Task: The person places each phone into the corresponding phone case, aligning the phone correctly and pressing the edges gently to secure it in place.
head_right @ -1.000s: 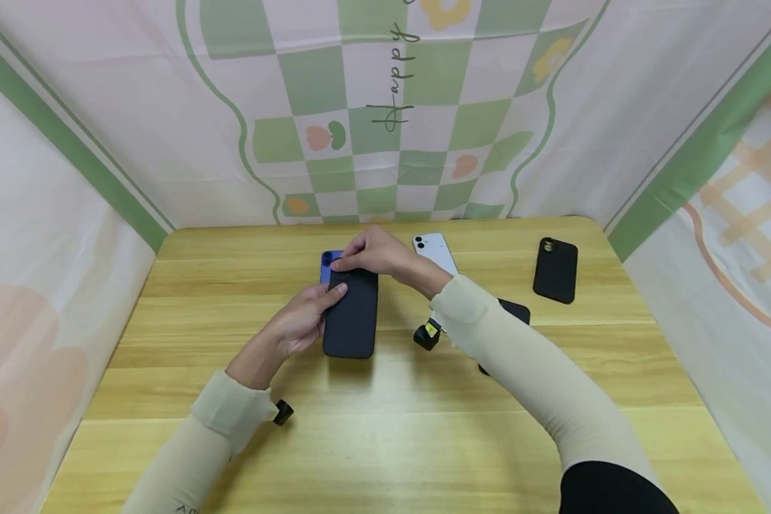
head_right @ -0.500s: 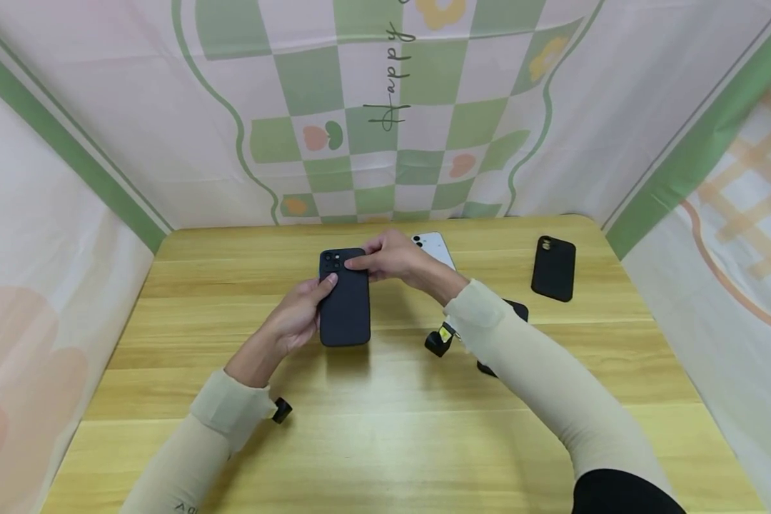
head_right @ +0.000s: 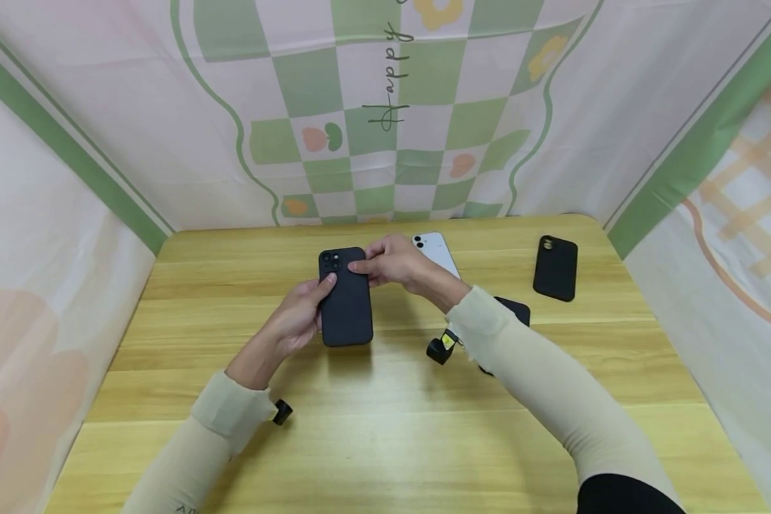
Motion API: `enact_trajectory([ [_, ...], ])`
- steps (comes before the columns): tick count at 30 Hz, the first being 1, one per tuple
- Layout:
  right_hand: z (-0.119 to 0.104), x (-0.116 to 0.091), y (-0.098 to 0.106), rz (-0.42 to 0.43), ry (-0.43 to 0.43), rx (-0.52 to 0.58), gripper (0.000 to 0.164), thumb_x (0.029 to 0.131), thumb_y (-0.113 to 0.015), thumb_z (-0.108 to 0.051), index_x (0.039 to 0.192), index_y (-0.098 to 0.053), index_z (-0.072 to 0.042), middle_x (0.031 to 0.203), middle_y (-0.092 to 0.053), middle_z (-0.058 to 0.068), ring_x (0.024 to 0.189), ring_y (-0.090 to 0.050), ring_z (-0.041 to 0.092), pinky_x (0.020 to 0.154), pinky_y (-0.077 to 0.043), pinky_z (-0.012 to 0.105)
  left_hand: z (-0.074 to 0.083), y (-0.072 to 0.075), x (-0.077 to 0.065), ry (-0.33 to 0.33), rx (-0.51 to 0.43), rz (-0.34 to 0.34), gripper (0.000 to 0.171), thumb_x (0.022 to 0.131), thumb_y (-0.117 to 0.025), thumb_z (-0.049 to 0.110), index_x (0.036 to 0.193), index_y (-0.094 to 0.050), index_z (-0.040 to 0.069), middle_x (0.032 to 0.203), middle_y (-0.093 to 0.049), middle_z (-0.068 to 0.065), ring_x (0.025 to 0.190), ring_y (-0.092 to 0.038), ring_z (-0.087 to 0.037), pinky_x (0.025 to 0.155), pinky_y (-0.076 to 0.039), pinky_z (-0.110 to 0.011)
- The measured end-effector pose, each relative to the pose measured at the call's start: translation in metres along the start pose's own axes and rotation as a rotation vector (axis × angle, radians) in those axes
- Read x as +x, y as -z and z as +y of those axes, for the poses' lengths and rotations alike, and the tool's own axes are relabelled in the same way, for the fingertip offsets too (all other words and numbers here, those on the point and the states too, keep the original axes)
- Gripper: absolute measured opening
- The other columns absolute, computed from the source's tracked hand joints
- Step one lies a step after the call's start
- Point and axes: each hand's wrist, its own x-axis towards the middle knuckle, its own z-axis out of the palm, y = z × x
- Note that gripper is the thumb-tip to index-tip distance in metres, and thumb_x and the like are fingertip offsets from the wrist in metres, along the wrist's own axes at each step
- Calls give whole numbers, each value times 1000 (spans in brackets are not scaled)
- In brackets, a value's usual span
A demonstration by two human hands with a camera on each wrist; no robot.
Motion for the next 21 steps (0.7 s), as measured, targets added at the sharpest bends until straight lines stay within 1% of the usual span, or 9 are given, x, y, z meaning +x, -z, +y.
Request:
enact_trajectory([
  [4, -3, -2, 1, -15, 8, -23, 23, 99, -76, -10, 80, -65, -4, 67, -67, -1, 65, -68, 16, 70, -64, 31, 2, 1, -1, 20, 9, -5, 48, 118, -38, 26, 155, -42, -3, 151, -57, -19, 141, -56, -29, 107, -55, -37],
  [6, -4, -3, 2, -26, 15, -39, 21, 99, -76, -10, 82, -67, -3, 69, -69, 0, 65, -67, 16, 71, -64, 31, 4, 2, -1, 31, 20, -2, 47, 117, -39, 26, 154, -43, -4, 150, -58, -19, 139, -58, -29, 106, -56, -37],
  [12, -6, -4, 4, -69, 25, -90, 12, 98, -77, -8, 92, -74, 1, 81, -75, 5, 67, -67, 16, 69, -63, 29, 7, 7, -2, 41, 61, -2, 42, 116, -46, 21, 148, -50, -6, 142, -63, -24, 123, -69, -26, 102, -59, -38],
  [16, -8, -4, 5, -100, 26, -121, 10, 98, -76, -7, 95, -75, 3, 85, -77, 7, 69, -68, 16, 71, -64, 31, 8, 10, -3, 42, 105, -11, 39, 113, -52, 13, 147, -52, -6, 138, -66, -24, 117, -73, -24, 102, -58, -40],
  [19, -10, -5, 4, -99, 26, -140, 12, 98, -77, -8, 98, -76, 3, 88, -77, 8, 72, -70, 17, 76, -65, 35, 8, 10, -3, 36, 122, -5, 39, 111, -56, 9, 148, -53, -5, 135, -68, -23, 114, -74, -24, 102, -59, -38],
  [21, -11, -6, 3, -80, 25, -148, 14, 98, -77, -11, 102, -76, 2, 91, -77, 8, 76, -71, 18, 83, -65, 40, 7, 10, -3, 16, 121, 1, 40, 111, -56, 7, 148, -52, -4, 136, -68, -23, 113, -74, -22, 99, -60, -35],
])
